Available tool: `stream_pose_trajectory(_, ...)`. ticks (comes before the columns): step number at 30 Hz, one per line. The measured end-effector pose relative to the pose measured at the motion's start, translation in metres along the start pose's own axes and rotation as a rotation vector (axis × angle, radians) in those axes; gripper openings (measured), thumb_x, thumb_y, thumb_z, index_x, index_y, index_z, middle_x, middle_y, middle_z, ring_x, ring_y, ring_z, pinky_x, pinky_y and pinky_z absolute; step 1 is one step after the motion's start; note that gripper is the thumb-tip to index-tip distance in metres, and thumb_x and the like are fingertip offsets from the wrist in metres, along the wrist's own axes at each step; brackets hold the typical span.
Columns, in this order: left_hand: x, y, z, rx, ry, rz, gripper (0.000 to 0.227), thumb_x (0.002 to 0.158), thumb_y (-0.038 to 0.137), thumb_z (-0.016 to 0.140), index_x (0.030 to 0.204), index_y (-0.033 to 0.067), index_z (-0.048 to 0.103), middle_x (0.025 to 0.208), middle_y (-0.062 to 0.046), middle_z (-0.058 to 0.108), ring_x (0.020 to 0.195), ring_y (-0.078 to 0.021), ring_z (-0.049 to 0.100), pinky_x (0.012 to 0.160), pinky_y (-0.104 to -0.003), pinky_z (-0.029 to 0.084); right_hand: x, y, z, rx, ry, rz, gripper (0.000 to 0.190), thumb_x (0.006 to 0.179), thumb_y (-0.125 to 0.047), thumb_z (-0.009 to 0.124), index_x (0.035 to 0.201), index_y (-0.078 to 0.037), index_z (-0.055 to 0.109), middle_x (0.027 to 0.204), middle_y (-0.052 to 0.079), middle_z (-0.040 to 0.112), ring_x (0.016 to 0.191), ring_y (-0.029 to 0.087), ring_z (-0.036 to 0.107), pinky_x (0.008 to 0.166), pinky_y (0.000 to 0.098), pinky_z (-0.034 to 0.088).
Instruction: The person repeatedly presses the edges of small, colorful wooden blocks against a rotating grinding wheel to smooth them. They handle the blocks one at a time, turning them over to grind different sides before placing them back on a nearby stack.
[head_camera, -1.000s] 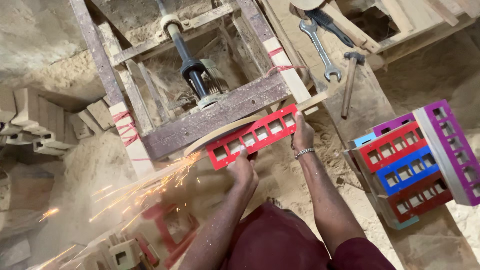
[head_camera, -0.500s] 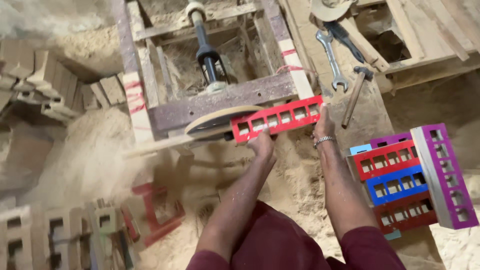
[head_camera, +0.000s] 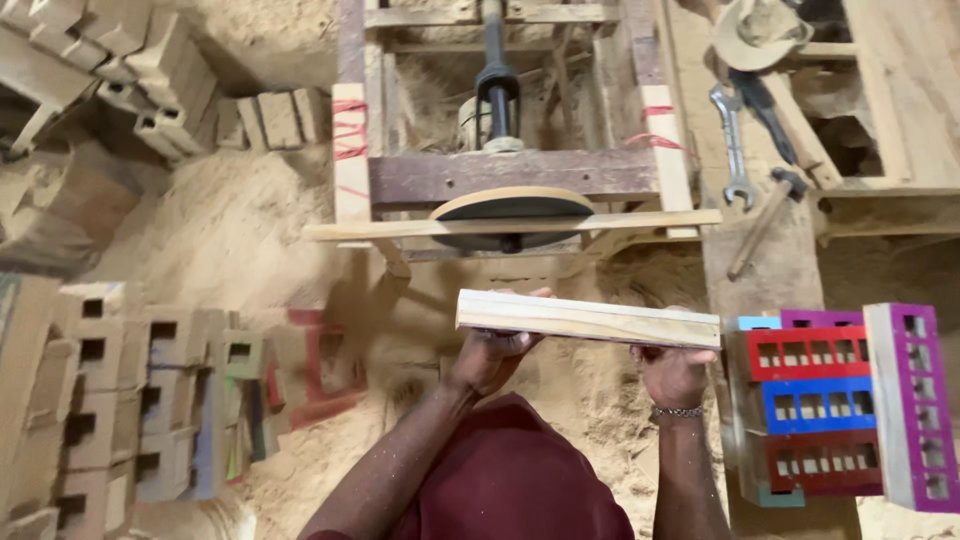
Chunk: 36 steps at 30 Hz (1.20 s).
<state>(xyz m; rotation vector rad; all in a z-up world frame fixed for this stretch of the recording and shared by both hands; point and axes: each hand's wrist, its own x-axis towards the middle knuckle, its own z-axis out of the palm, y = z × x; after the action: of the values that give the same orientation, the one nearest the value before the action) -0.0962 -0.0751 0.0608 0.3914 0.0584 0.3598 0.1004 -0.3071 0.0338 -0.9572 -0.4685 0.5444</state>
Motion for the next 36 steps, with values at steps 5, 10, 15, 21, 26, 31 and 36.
stream_pose_trajectory(5, -0.017, 0.025, -0.018, 0.057, 0.184, -0.047, 0.045, 0.085, -0.010, 0.068, 0.125, 0.0077, 0.057, 0.139, -0.014, 0.058, 0.123, -0.0245, 0.061, 0.113, -0.040, 0.050, -0.001, 0.019, 0.038, -0.092, 0.008, -0.004, 0.082, 0.088, -0.078, 0.063, 0.129, -0.006, 0.063, 0.099, 0.009, 0.071, 0.079, 0.018, 0.066, 0.063, 0.0321, 0.054)
stream_pose_trajectory(10, -0.013, 0.033, -0.073, 0.121, 0.704, -0.087, 0.033, 0.093, 0.000, 0.071, 0.122, -0.0093, 0.057, 0.116, -0.018, 0.065, 0.100, -0.0275, 0.067, 0.092, -0.037, 0.055, 0.012, 0.056, 0.084, -0.157, 0.171, 0.191, 0.069, 0.095, -0.074, 0.053, 0.114, -0.008, 0.063, 0.087, 0.002, 0.066, 0.064, 0.010, 0.058, 0.048, 0.0251, 0.047)
stream_pose_trajectory(15, 0.009, 0.074, -0.127, -0.045, 0.974, -0.012, 0.031, 0.096, 0.004, 0.066, 0.119, -0.0149, 0.057, 0.111, -0.022, 0.065, 0.097, -0.0323, 0.069, 0.082, -0.038, 0.061, 0.058, 0.108, 0.127, -0.197, 0.293, 0.566, 0.056, 0.098, -0.066, 0.053, 0.090, -0.011, 0.060, 0.064, -0.002, 0.057, 0.046, 0.006, 0.047, 0.038, 0.0232, 0.038)
stream_pose_trajectory(21, 0.025, 0.122, -0.168, 0.102, 1.006, -0.013, 0.025, 0.098, 0.003, 0.061, 0.119, -0.0107, 0.058, 0.111, -0.024, 0.067, 0.092, -0.0351, 0.070, 0.074, -0.045, 0.060, 0.101, 0.153, 0.164, -0.340, 0.372, 0.609, 0.046, 0.093, -0.064, 0.052, 0.077, -0.021, 0.056, 0.050, -0.006, 0.044, 0.034, 0.006, 0.035, 0.032, 0.0252, 0.026)
stream_pose_trajectory(26, 0.033, 0.143, -0.182, 0.126, 1.022, -0.029, 0.024, 0.098, 0.002, 0.056, 0.120, -0.0083, 0.057, 0.113, -0.023, 0.066, 0.095, -0.0354, 0.070, 0.077, -0.049, 0.063, 0.112, 0.188, 0.167, -0.511, 0.515, 0.644, 0.063, 0.103, -0.069, 0.051, 0.073, -0.013, 0.049, 0.055, -0.001, 0.041, 0.040, 0.012, 0.037, 0.037, 0.0321, 0.026)
stream_pose_trajectory(31, 0.040, 0.131, -0.179, 0.240, 1.073, -0.087, 0.027, 0.100, 0.002, 0.060, 0.121, -0.0152, 0.057, 0.113, -0.031, 0.068, 0.094, -0.0428, 0.072, 0.068, -0.044, 0.049, 0.120, 0.206, 0.145, -0.741, 0.545, 0.328, 0.069, 0.100, -0.062, 0.051, 0.112, 0.002, 0.074, 0.094, 0.008, 0.074, 0.086, 0.016, 0.067, 0.076, 0.0332, 0.050)
stream_pose_trajectory(36, 0.061, 0.091, -0.148, 0.167, 1.065, -0.040, 0.030, 0.095, -0.001, 0.060, 0.123, -0.0099, 0.057, 0.118, -0.022, 0.065, 0.101, -0.0349, 0.070, 0.080, -0.048, 0.061, 0.126, 0.186, 0.112, -0.501, 0.603, 0.269, 0.069, 0.099, -0.055, 0.054, 0.130, 0.006, 0.066, 0.127, 0.011, 0.072, 0.113, 0.015, 0.067, 0.095, 0.0295, 0.050)
